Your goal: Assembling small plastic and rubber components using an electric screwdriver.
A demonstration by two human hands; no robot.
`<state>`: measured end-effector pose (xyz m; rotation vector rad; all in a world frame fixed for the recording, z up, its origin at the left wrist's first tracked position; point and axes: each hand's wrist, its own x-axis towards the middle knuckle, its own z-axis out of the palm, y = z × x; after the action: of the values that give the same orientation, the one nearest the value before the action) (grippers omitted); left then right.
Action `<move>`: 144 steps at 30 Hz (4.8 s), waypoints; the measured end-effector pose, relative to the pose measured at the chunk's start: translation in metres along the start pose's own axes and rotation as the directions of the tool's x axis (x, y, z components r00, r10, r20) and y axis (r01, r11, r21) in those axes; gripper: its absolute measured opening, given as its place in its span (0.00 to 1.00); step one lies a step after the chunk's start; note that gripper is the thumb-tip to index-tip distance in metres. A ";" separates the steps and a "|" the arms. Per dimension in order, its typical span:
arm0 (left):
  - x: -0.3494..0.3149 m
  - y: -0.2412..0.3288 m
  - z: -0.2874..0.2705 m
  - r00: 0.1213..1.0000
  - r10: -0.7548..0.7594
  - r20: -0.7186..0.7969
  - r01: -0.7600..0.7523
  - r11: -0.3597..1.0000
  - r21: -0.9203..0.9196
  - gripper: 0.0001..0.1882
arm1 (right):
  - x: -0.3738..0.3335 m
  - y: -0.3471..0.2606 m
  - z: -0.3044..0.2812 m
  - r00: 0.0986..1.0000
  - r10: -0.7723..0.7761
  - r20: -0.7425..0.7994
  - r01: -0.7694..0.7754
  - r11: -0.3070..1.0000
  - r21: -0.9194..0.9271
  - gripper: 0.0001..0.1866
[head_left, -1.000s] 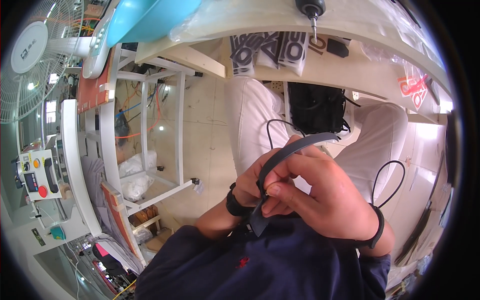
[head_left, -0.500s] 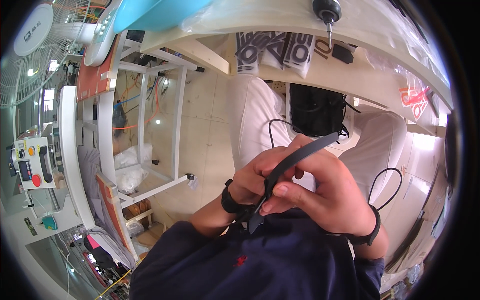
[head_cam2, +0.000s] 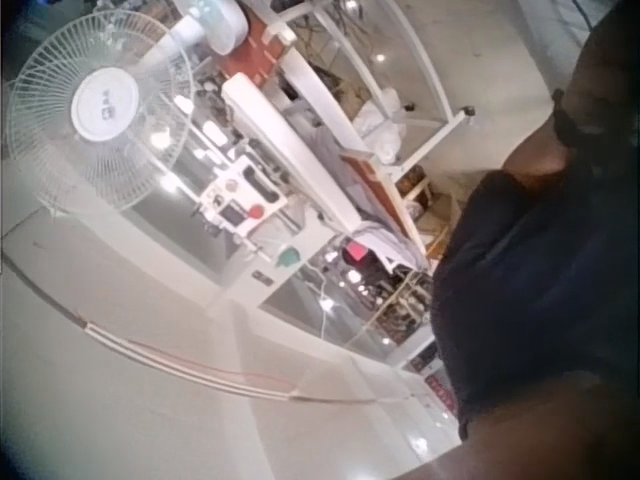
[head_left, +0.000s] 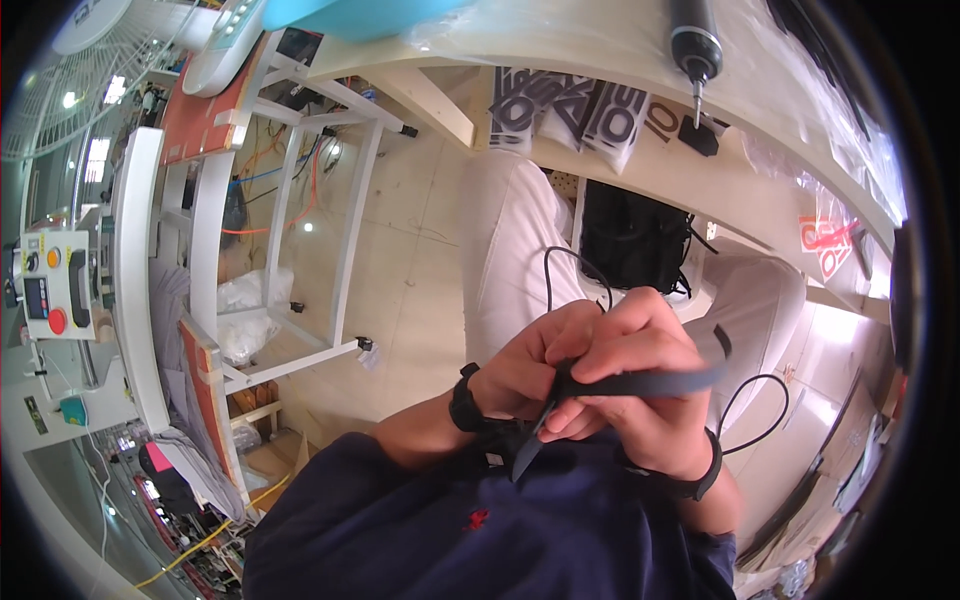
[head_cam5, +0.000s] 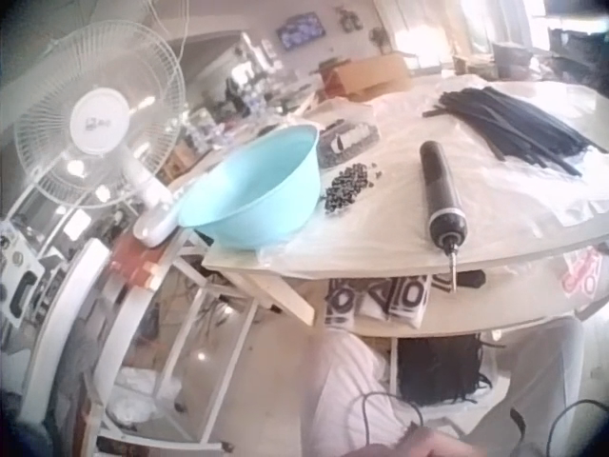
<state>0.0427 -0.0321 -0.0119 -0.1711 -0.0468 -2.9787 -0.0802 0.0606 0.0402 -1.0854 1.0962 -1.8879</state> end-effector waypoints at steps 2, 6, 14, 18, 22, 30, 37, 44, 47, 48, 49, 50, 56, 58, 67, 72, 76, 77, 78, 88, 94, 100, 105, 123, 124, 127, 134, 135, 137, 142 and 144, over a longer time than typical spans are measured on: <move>0.002 0.001 0.004 1.000 -0.007 0.027 0.006 1.000 0.027 0.15 | -0.001 0.003 -0.008 0.997 -0.062 0.040 0.065 0.994 -0.087 0.10; 0.006 0.006 0.020 0.998 -0.064 0.029 0.063 0.997 0.039 0.17 | -0.006 0.011 -0.006 0.987 -0.157 0.042 0.163 0.964 -0.211 0.12; 0.005 0.009 0.030 0.993 -0.099 -0.058 0.109 0.971 0.213 0.19 | -0.012 0.006 -0.012 0.959 -0.264 0.102 0.282 0.918 -0.279 0.13; 0.005 0.009 0.032 0.992 -0.116 -0.053 0.124 0.972 0.200 0.19 | -0.013 0.003 -0.011 0.960 -0.258 0.111 0.280 0.904 -0.323 0.14; 0.003 0.010 0.030 0.986 -0.150 -0.074 0.163 0.964 0.208 0.19 | -0.016 0.002 -0.009 0.958 -0.265 0.109 0.287 0.885 -0.366 0.15; 0.002 0.002 0.025 0.978 -0.203 -0.040 0.202 0.979 -0.014 0.17 | -0.009 -0.004 -0.006 0.966 -0.239 0.095 0.255 0.840 -0.479 0.20; 0.001 0.000 0.008 0.977 -0.195 0.081 0.196 0.981 -0.003 0.17 | -0.001 -0.016 -0.006 0.981 -0.155 0.119 0.195 0.834 -0.516 0.13; 0.000 0.003 0.008 0.968 -0.246 0.041 0.244 0.969 0.035 0.19 | 0.000 -0.020 -0.010 0.986 -0.097 0.134 0.153 0.843 -0.515 0.13; 0.001 0.006 0.013 0.959 -0.284 -0.006 0.284 0.957 0.053 0.19 | 0.005 -0.019 -0.011 0.982 -0.111 0.154 0.175 0.843 -0.509 0.12; 0.001 0.007 0.013 0.952 -0.303 -0.040 0.306 0.949 0.073 0.19 | 0.008 -0.018 -0.012 0.973 -0.151 0.175 0.221 0.833 -0.507 0.11; 0.001 0.008 0.011 0.953 -0.299 -0.037 0.301 0.951 0.070 0.19 | 0.007 -0.018 -0.013 0.973 -0.147 0.179 0.219 0.833 -0.507 0.11; 0.000 0.009 0.010 0.951 -0.307 -0.049 0.310 0.944 0.109 0.19 | 0.005 -0.017 -0.016 0.975 -0.097 0.201 0.180 0.875 -0.450 0.10; 0.000 0.009 0.009 0.936 -0.352 -0.033 0.353 0.934 0.056 0.21 | 0.001 -0.010 -0.025 0.974 -0.068 0.214 0.145 0.919 -0.367 0.08; -0.001 0.008 0.009 0.934 -0.355 -0.038 0.356 0.934 0.029 0.21 | 0.001 -0.009 -0.026 0.973 -0.080 0.215 0.154 0.922 -0.355 0.10; 0.002 0.013 0.010 0.910 -0.411 -0.052 0.414 0.909 0.054 0.22 | -0.007 -0.002 -0.028 0.974 -0.123 0.189 0.180 0.927 -0.329 0.16; 0.004 0.018 0.021 0.883 -0.407 -0.234 0.444 0.886 0.134 0.21 | -0.007 -0.001 -0.025 0.968 -0.134 0.210 0.202 0.914 -0.351 0.17; 0.007 0.025 0.020 0.887 -0.396 -0.236 0.446 0.867 0.221 0.24 | -0.002 -0.010 -0.023 0.963 -0.110 0.244 0.214 0.864 -0.457 0.18; 0.005 0.029 0.017 0.886 -0.408 -0.222 0.458 0.845 0.276 0.24 | 0.000 -0.010 -0.023 0.957 -0.090 0.277 0.223 0.841 -0.494 0.17; 0.004 0.033 0.014 0.884 -0.419 -0.208 0.467 0.821 0.329 0.25 | 0.001 -0.011 -0.023 0.951 -0.086 0.297 0.235 0.826 -0.512 0.19; 0.002 0.054 0.006 0.939 -0.142 -0.312 0.312 0.731 0.607 0.10 | 0.025 -0.012 -0.003 0.989 0.104 0.109 0.008 0.685 -0.729 0.26; 0.000 0.070 0.007 0.912 0.231 -0.340 0.065 0.737 0.673 0.08 | 0.058 -0.034 -0.002 0.915 0.403 0.029 -0.198 0.510 -0.837 0.14; -0.014 0.091 -0.009 0.901 0.268 -0.341 0.009 0.774 0.633 0.09 | 0.150 -0.080 -0.016 0.994 0.090 -0.064 -0.091 0.349 -0.933 0.06; -0.016 0.090 -0.013 0.876 0.281 -0.391 0.081 0.715 0.695 0.10 | 0.260 -0.058 -0.072 0.988 0.151 0.044 0.009 0.225 -0.974 0.09; -0.041 0.116 -0.008 0.880 0.311 -0.360 0.104 0.613 0.783 0.10 | 0.312 -0.019 -0.087 0.964 0.236 0.126 0.164 -0.147 -0.975 0.11; -0.041 0.116 -0.009 0.881 0.311 -0.357 0.102 0.612 0.784 0.10 | 0.314 -0.019 -0.092 0.964 0.234 0.127 0.165 -0.150 -0.975 0.11; -0.040 0.114 -0.009 0.882 0.313 -0.352 0.118 0.576 0.809 0.10 | 0.315 -0.026 -0.100 0.966 0.200 0.164 0.152 0.074 -0.986 0.10; -0.033 0.103 0.003 0.862 0.319 -0.395 0.119 0.629 0.768 0.04 | 0.248 -0.058 -0.036 0.977 0.194 0.087 -0.031 0.533 -0.845 0.09; -0.032 0.099 0.007 0.861 0.322 -0.394 0.096 0.658 0.747 0.03 | 0.227 -0.063 -0.025 0.972 0.213 0.098 -0.050 0.597 -0.801 0.09; -0.025 0.092 0.021 0.846 0.341 -0.409 0.088 0.669 0.738 0.01 | 0.184 -0.070 0.009 0.967 0.227 0.117 -0.062 0.654 -0.754 0.10; -0.007 0.065 0.029 0.804 0.558 -0.207 -0.052 0.412 0.910 0.03 | 0.103 -0.060 0.033 0.975 0.081 0.208 0.118 0.600 -0.791 0.11; 0.001 0.054 0.039 0.750 0.635 -0.185 -0.088 0.373 0.924 0.04 | 0.075 -0.046 0.034 0.994 0.103 0.035 -0.046 0.688 -0.724 0.10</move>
<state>0.0548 -0.0836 0.0278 0.6780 -1.2736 -2.0175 -0.0878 0.0048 0.1156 -1.4791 1.8964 -1.3232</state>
